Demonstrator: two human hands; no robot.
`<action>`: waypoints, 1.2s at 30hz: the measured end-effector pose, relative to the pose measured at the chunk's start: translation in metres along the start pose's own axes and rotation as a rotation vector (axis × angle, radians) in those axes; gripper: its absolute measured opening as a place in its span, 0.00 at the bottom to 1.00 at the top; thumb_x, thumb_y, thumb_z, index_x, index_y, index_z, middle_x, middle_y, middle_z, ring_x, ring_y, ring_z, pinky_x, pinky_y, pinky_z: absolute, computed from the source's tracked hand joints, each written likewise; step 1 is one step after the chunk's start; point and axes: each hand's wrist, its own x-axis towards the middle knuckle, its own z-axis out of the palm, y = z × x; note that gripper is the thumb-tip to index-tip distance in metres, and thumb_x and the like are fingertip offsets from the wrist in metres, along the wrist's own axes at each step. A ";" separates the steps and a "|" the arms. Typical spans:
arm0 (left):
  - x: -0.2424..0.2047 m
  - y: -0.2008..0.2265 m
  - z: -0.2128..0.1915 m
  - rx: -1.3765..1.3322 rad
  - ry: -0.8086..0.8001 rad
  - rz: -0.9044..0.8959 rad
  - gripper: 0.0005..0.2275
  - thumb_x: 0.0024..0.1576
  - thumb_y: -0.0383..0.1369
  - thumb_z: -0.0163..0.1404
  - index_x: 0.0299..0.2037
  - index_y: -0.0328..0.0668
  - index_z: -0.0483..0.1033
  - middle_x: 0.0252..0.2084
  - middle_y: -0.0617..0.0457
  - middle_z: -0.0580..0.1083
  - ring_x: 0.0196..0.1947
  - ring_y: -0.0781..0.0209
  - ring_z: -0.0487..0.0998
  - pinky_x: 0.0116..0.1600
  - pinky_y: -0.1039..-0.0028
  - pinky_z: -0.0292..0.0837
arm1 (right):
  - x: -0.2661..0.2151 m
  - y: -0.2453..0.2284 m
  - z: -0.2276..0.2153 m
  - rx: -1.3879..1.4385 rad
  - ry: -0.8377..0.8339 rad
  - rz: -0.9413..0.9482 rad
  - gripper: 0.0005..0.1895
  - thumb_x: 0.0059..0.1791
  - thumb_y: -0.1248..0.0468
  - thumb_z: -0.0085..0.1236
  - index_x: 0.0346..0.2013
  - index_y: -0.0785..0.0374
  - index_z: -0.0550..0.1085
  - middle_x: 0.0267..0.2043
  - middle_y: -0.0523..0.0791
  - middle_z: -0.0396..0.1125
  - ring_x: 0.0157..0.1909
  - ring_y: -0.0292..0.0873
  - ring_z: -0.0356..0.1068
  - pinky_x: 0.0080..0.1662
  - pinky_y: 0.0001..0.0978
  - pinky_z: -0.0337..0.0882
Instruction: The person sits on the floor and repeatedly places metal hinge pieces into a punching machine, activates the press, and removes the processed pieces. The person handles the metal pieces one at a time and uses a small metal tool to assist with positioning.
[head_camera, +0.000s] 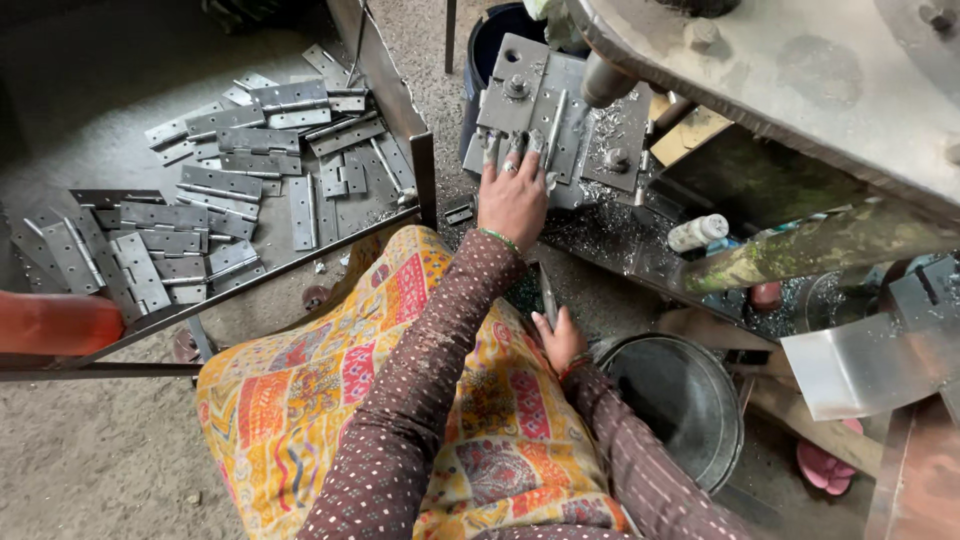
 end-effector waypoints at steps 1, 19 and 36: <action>0.003 0.000 0.000 -0.010 -0.007 0.004 0.15 0.58 0.33 0.48 0.53 0.36 0.77 0.60 0.47 0.70 0.61 0.48 0.69 0.70 0.44 0.55 | 0.002 -0.005 -0.012 0.016 -0.022 0.026 0.30 0.48 0.37 0.52 0.38 0.64 0.68 0.28 0.59 0.72 0.31 0.67 0.72 0.32 0.59 0.69; 0.020 -0.003 0.016 -0.074 -0.002 0.010 0.13 0.59 0.31 0.45 0.49 0.37 0.78 0.60 0.48 0.71 0.62 0.47 0.70 0.68 0.42 0.53 | 0.002 -0.002 -0.010 -0.048 -0.020 -0.023 0.30 0.47 0.40 0.57 0.42 0.65 0.68 0.28 0.58 0.71 0.32 0.67 0.72 0.32 0.57 0.70; 0.032 -0.018 0.022 -0.102 0.097 0.015 0.07 0.54 0.32 0.49 0.36 0.45 0.81 0.58 0.49 0.71 0.61 0.50 0.70 0.70 0.42 0.52 | 0.005 0.029 0.045 -0.134 0.008 0.084 0.24 0.50 0.43 0.56 0.47 0.60 0.68 0.30 0.57 0.72 0.34 0.67 0.72 0.36 0.59 0.70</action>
